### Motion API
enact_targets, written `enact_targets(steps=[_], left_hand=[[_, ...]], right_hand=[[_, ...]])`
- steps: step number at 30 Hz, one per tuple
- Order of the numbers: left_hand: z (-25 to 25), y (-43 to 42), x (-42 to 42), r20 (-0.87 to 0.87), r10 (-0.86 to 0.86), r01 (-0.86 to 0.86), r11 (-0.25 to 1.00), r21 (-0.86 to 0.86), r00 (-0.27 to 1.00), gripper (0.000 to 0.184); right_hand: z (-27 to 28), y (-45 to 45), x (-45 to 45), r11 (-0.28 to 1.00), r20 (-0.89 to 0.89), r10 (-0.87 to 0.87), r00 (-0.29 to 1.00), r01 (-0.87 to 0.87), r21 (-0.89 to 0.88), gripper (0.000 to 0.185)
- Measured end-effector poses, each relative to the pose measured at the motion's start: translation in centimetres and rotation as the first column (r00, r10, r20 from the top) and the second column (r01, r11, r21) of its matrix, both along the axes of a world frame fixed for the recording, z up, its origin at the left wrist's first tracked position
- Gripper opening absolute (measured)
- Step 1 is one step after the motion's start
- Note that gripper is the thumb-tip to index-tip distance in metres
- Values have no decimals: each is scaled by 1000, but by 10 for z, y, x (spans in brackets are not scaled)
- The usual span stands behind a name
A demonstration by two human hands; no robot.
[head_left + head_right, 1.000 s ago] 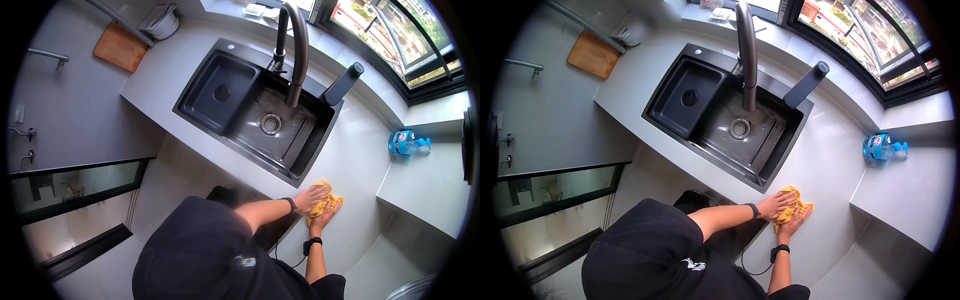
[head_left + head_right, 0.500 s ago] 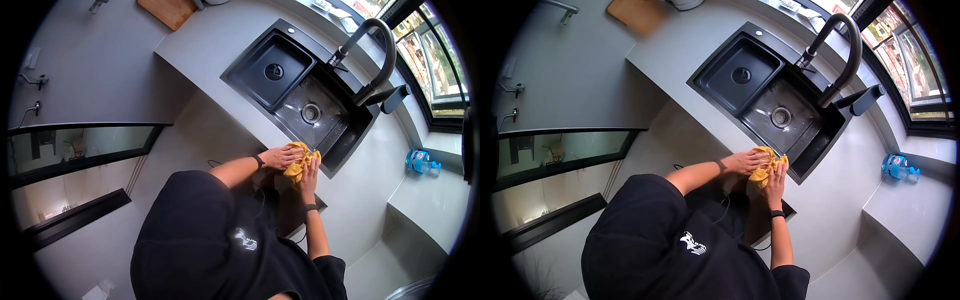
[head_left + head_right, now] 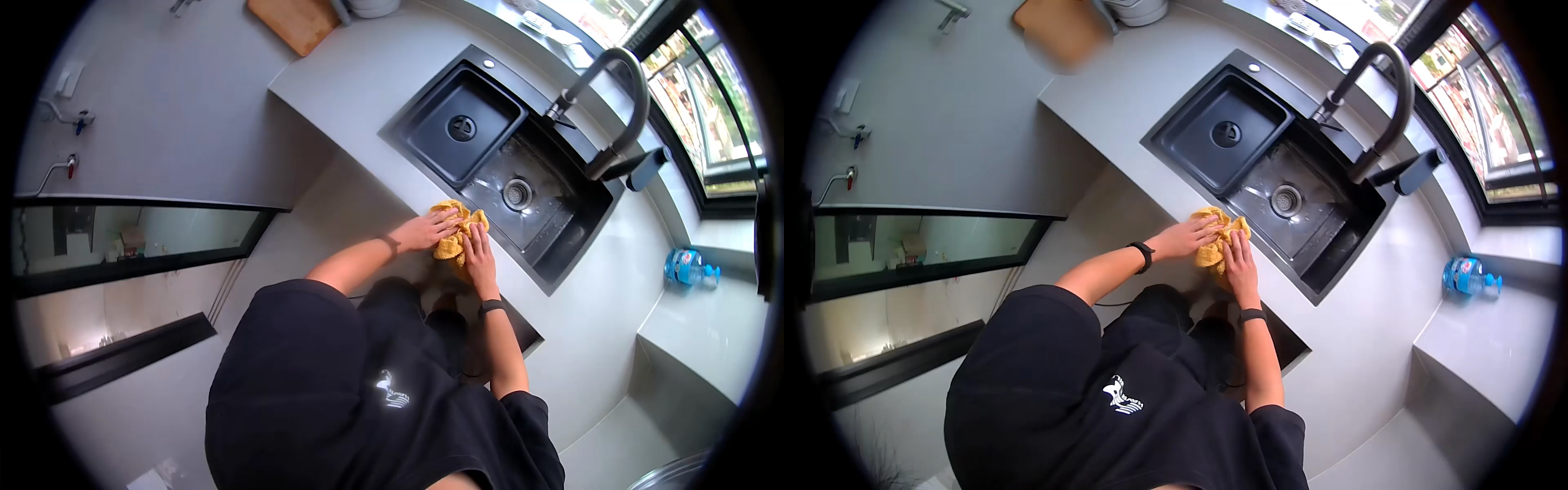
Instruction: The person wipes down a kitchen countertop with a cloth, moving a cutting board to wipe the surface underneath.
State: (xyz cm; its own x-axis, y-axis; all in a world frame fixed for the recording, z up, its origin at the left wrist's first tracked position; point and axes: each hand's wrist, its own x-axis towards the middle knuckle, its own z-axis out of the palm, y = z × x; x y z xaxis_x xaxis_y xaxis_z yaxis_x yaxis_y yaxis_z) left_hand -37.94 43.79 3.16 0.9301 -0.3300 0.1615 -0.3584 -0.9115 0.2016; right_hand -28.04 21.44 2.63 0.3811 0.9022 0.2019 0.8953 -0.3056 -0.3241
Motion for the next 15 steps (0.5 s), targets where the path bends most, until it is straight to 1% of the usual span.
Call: enact_targets(steps=[2, 5, 6, 7, 9, 10, 12, 13, 14, 15], left_hand=[[7, -28, 18, -3, -83, 83, 996, -26, 997, 47], [12, -84, 48, -10, -246, 245, 967, -69, 969, 48], [7, -104, 58, 26, -315, 316, 948, -33, 949, 51], [4, -127, 69, 20, -372, 373, 927, -36, 928, 52], [-1, -179, 86, 7, -478, 478, 877, -52, 878, 55], [7, -203, 94, 5, -506, 506, 862, -4, 862, 57], [7, -259, 109, 10, -518, 518, 854, -59, 855, 61], [2, -287, 121, 21, -510, 510, 857, -74, 860, 63], [0, -311, 130, -7, -487, 486, 873, -39, 873, 65], [1, -331, 136, -19, -467, 467, 884, -35, 884, 65]], right_hand=[[-2, -36, 9, 998, 22, -61, 998, 61, -18, 43], [1, -104, 14, 974, 44, -220, 975, 222, -41, 43], [-3, -129, 14, 953, 67, -299, 952, 302, -38, 43], [-2, -155, 13, 913, 99, -395, 913, 402, -67, 44], [4, -211, 5, 803, 167, -562, 810, 583, -127, 44], [6, -236, -3, 742, 172, -627, 760, 650, -166, 47], [10, -283, -20, 572, 165, -780, 603, 795, -202, 49], [4, -305, -22, 489, 170, -835, 523, 848, -203, 50], [-2, -323, -27, 396, 148, -896, 418, 905, -158, 54], [0, -336, -33, 351, 123, -921, 370, 924, -150, 56]])
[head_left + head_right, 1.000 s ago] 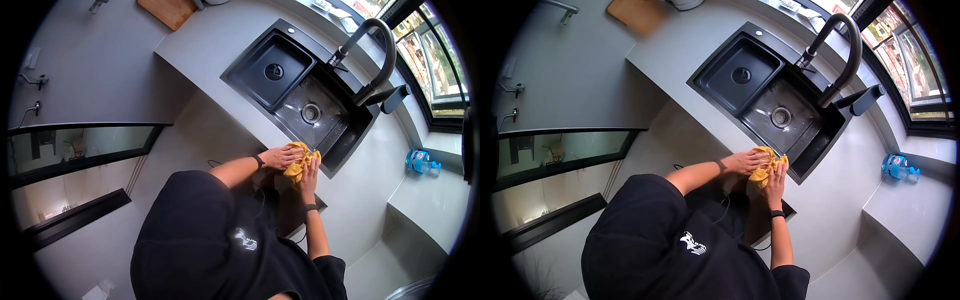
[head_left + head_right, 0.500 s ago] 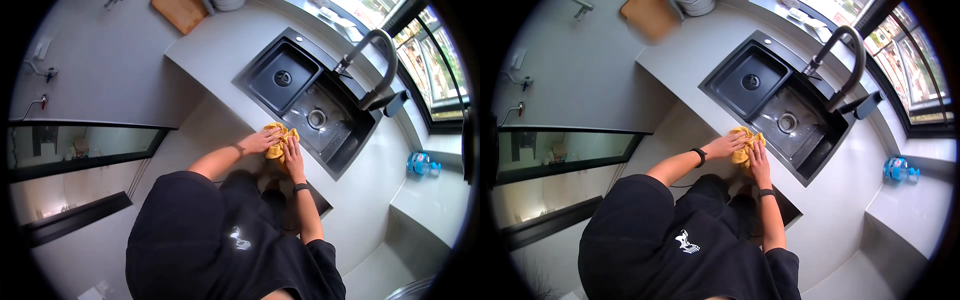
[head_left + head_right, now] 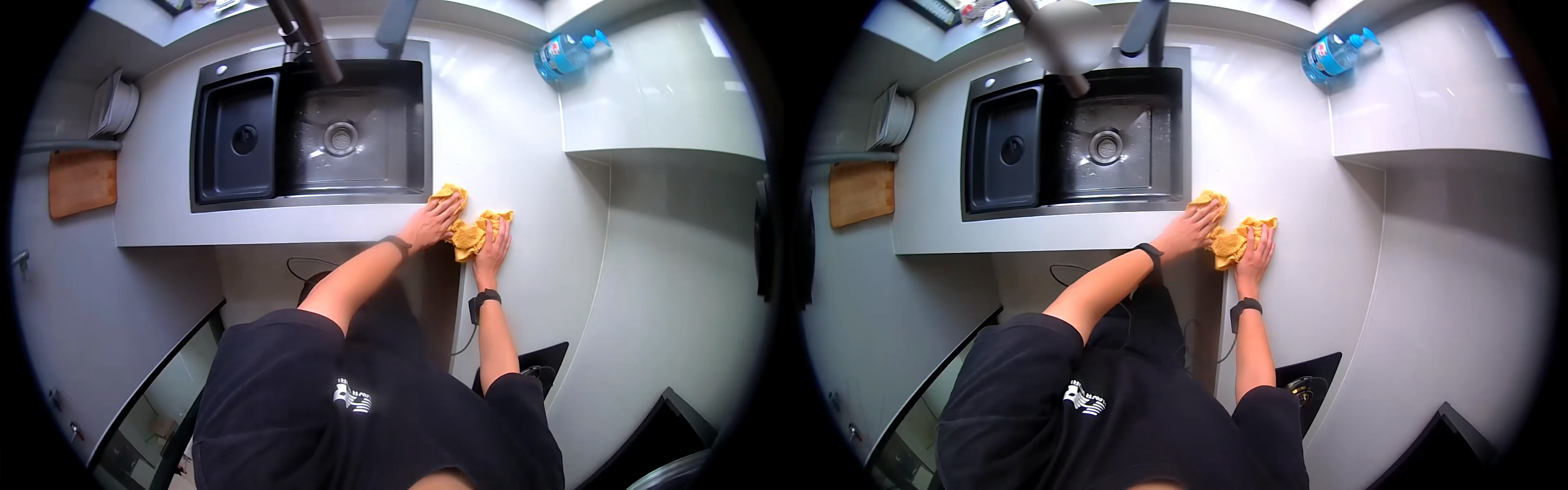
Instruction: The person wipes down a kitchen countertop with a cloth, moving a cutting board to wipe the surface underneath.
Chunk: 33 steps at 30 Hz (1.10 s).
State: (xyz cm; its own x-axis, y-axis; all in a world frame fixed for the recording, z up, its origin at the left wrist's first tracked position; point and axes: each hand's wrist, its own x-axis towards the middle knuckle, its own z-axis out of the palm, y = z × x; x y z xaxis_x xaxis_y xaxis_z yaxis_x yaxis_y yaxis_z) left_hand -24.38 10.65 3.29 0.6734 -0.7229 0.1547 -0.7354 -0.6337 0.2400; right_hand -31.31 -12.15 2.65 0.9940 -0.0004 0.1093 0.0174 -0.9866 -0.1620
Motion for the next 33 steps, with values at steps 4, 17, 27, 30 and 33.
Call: enact_targets(steps=[4, 17, 27, 30, 33], left_hand=[[-7, -55, 44, -53, 95, -91, 994, 63, 994, 70], [-11, -101, 216, -108, 200, -182, 971, 158, 974, 77], [18, -33, 182, -180, -53, 74, 991, 109, 982, 42], [21, 14, 158, -234, -224, 254, 961, 109, 946, 32], [53, 59, 154, -377, -121, 255, 909, 329, 918, 32]], right_hand=[[4, -26, 14, 991, -11, -131, 991, 131, 23, 70], [0, -89, 182, 999, 123, -42, 992, 44, -20, 60], [-1, -62, 200, 986, 75, 165, 983, -165, -4, 53], [4, -20, 146, 961, 43, 261, 964, -264, 87, 41], [23, 47, 109, 791, 84, 484, 871, -477, 383, 30]])
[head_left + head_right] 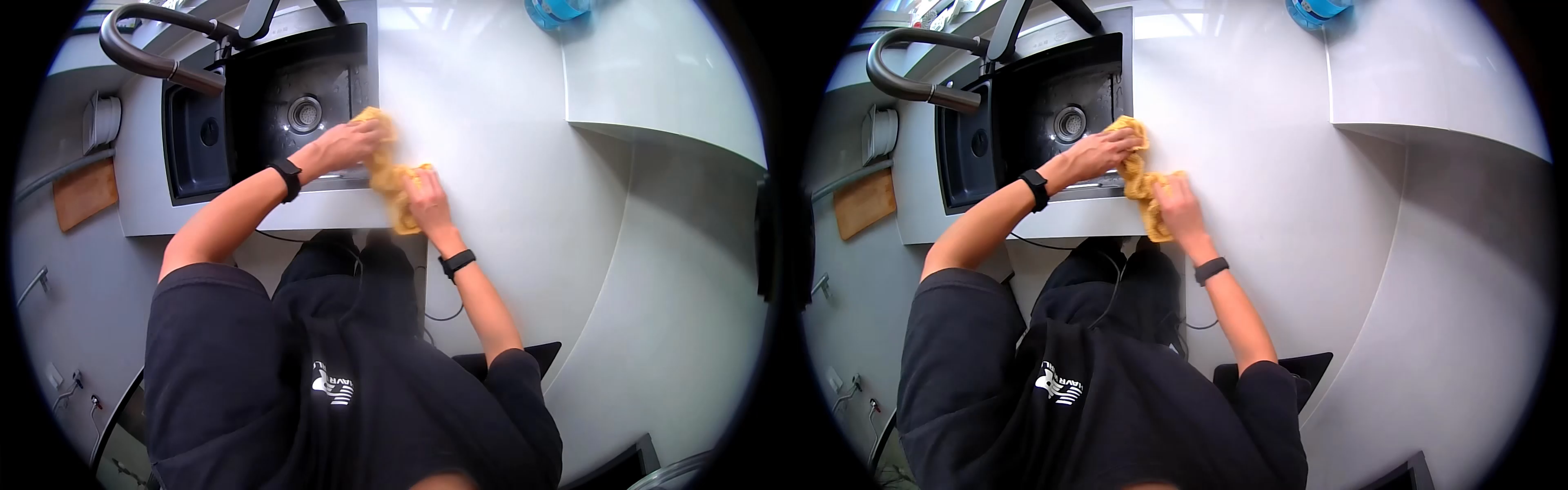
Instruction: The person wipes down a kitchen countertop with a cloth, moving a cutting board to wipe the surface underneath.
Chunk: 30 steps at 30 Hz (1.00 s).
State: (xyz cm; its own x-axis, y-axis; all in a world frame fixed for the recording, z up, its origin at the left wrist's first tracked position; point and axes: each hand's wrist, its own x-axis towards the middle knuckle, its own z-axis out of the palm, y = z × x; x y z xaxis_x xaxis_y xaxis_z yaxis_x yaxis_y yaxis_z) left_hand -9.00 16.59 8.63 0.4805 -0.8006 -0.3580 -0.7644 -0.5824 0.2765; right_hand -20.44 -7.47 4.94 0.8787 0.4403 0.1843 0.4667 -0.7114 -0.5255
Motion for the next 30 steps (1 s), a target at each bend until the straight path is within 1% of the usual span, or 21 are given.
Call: enact_targets(steps=[1, 3, 4, 5, 6, 7, 8, 9, 11, 13, 14, 15, 17, 18, 21, 23, 25, 26, 27, 29, 30], left_hand=[[23, 3, 4, -22, 10, -6, 982, 187, 1000, 34], [50, 6, 3, 107, 19, -34, 989, 144, 994, 35], [62, 0, 3, 199, 28, -43, 997, 72, 980, 35], [74, -8, 1, 188, 128, -118, 991, -62, 974, 37], [85, -23, -2, 233, 177, -145, 978, -149, 956, 36], [93, -38, -4, 271, 227, -163, 957, -239, 935, 35], [94, -55, -5, 311, 267, -160, 931, -329, 912, 33], [93, -73, -6, 346, 308, -148, 896, -418, 886, 31], [75, -112, -15, 254, 413, -222, 807, -548, 875, 28], [43, -141, -32, 265, 392, -238, 852, -467, 881, 32], [14, -150, -46, 241, 351, -238, 887, -397, 905, 36], [-17, -155, -60, 237, 334, -227, 893, -388, 912, 35], [-48, -145, -78, 393, 318, -130, 891, -435, 863, 33], [-47, -141, -80, 368, 351, -168, 879, -445, 861, 33], [-41, -120, -89, 300, 427, -267, 851, -453, 853, 31], [-36, -87, -86, 280, 453, -313, 848, -429, 846, 29], [-33, -56, -82, 220, 425, -332, 872, -359, 878, 25], [-28, -41, -81, 191, 407, -334, 886, -322, 893, 24], [-17, -30, -81, 216, 421, -358, 892, -277, 881, 21], [-1, -12, -81, 183, 487, -439, 864, -248, 854, 20], [11, -8, -80, 227, 470, -406, 870, -278, 853, 21]], right_hand=[[5, 20, -6, 996, -47, 46, 998, -42, 82, 31], [16, 42, -7, 981, -73, 60, 995, -45, 190, 34], [24, 41, -1, 981, -41, -4, 999, 12, 193, 36], [34, 34, 6, 977, -10, -72, 997, 73, 198, 38], [45, 24, 13, 969, 18, -143, 990, 136, 204, 40], [56, 10, 18, 944, -11, -251, 968, 247, 218, 47], [65, -10, 24, 921, 11, -344, 939, 335, 201, 46], [67, -35, 28, 896, 35, -422, 906, 411, 168, 46], [73, -83, 31, 846, 114, -533, 839, 522, 111, 48], [70, -127, 24, 827, 24, -561, 828, 561, -27, 52], [63, -141, 19, 814, -18, -577, 816, 573, -94, 54], [46, -153, 10, 836, -40, -540, 841, 529, -146, 56], [2, -169, -11, 870, -89, -462, 882, 431, -240, 62], [-4, -165, -19, 878, -72, -418, 906, 383, -288, 63], [-5, -128, -24, 882, -46, -413, 910, 387, -269, 59], [-3, -86, -20, 870, -21, -420, 907, 396, -294, 53], [-6, -47, -13, 915, 1, -343, 939, 335, -227, 54], [-4, -27, -8, 936, -2, -297, 955, 291, -200, 50], [-3, -8, -5, 952, -3, -254, 967, 250, -175, 48], [-9, 20, -2, 981, -23, -173, 985, 171, -90, 41], [-7, 27, -2, 985, -39, -156, 987, 153, -74, 39]])
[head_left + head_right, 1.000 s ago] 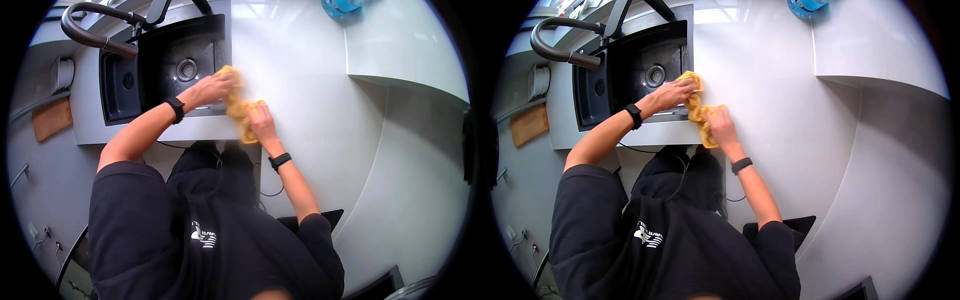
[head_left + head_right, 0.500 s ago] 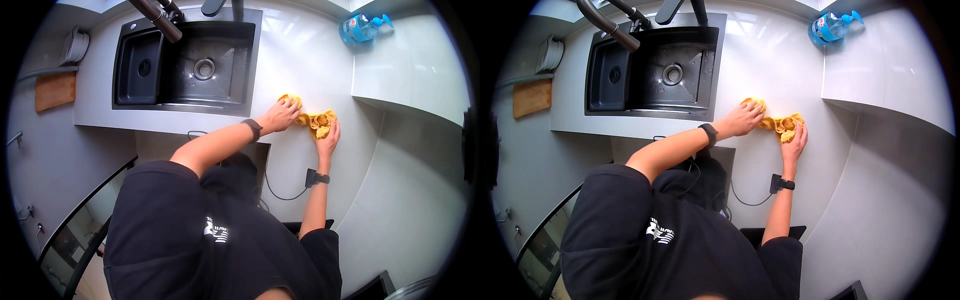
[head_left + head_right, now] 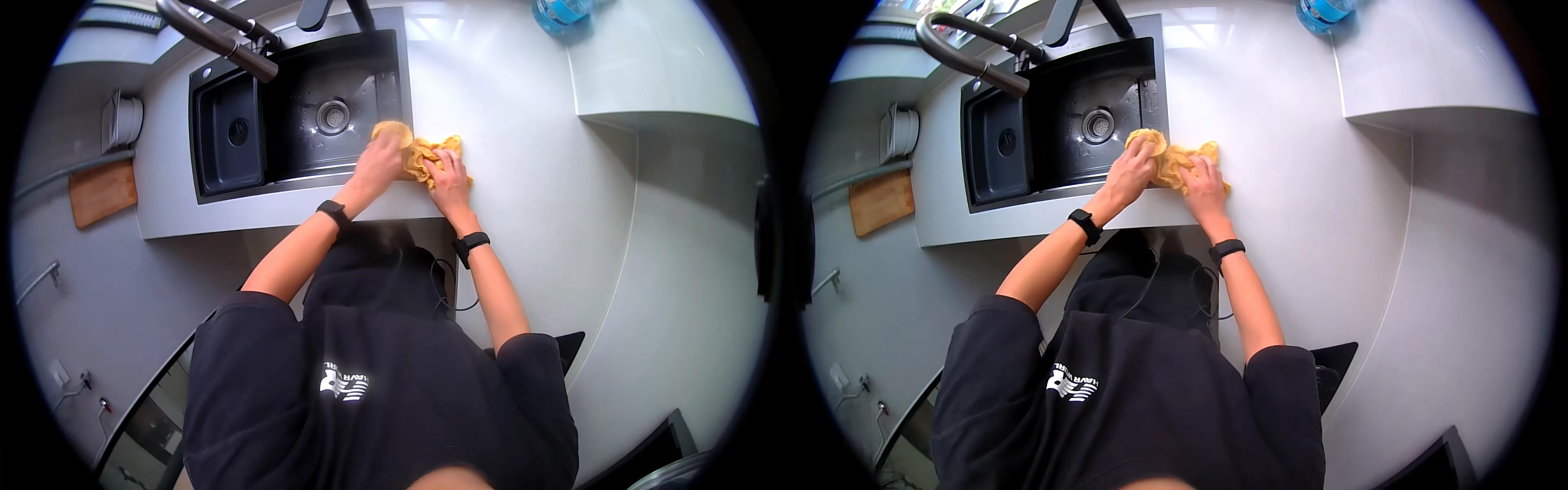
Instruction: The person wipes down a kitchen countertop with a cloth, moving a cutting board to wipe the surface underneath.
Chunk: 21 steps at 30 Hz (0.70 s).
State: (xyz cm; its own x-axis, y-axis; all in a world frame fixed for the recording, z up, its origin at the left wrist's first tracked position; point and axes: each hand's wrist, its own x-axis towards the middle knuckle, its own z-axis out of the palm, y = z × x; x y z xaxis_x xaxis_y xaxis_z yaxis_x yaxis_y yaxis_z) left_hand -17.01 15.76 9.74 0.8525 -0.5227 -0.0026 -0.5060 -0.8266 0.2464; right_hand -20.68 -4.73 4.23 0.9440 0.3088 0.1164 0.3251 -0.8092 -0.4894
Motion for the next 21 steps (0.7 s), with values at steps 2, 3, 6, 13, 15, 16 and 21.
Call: enact_targets(steps=[2, 3, 6, 13, 15, 16, 21], left_hand=[[19, 2, 0, 104, -47, 49, 999, -19, 993, 22], [19, -3, -1, 115, -104, 109, 993, -35, 988, 23], [6, -25, -8, 57, -277, 280, 956, -81, 959, 36], [-34, -101, -19, -50, -570, 548, 807, -222, 820, 52], [-36, -124, -35, -88, -694, 645, 703, -300, 715, 52], [-38, -136, -41, -97, -755, 694, 639, -332, 648, 53], [-50, -186, -123, -20, -938, 855, 323, -405, 345, 56]], right_hand=[[5, 7, -4, 999, -30, 28, 999, -27, 38, 36], [6, 2, -9, 999, -23, -15, 1000, 16, 31, 35], [8, -28, -30, 990, -4, -140, 990, 140, -9, 34], [5, -102, -117, 889, -8, -452, 892, 450, -90, 46], [8, -108, -157, 813, 13, -577, 816, 576, -85, 45], [6, -109, -178, 766, 29, -637, 770, 637, -88, 44], [25, -80, -312, 480, -28, -875, 484, 856, -193, 37]])
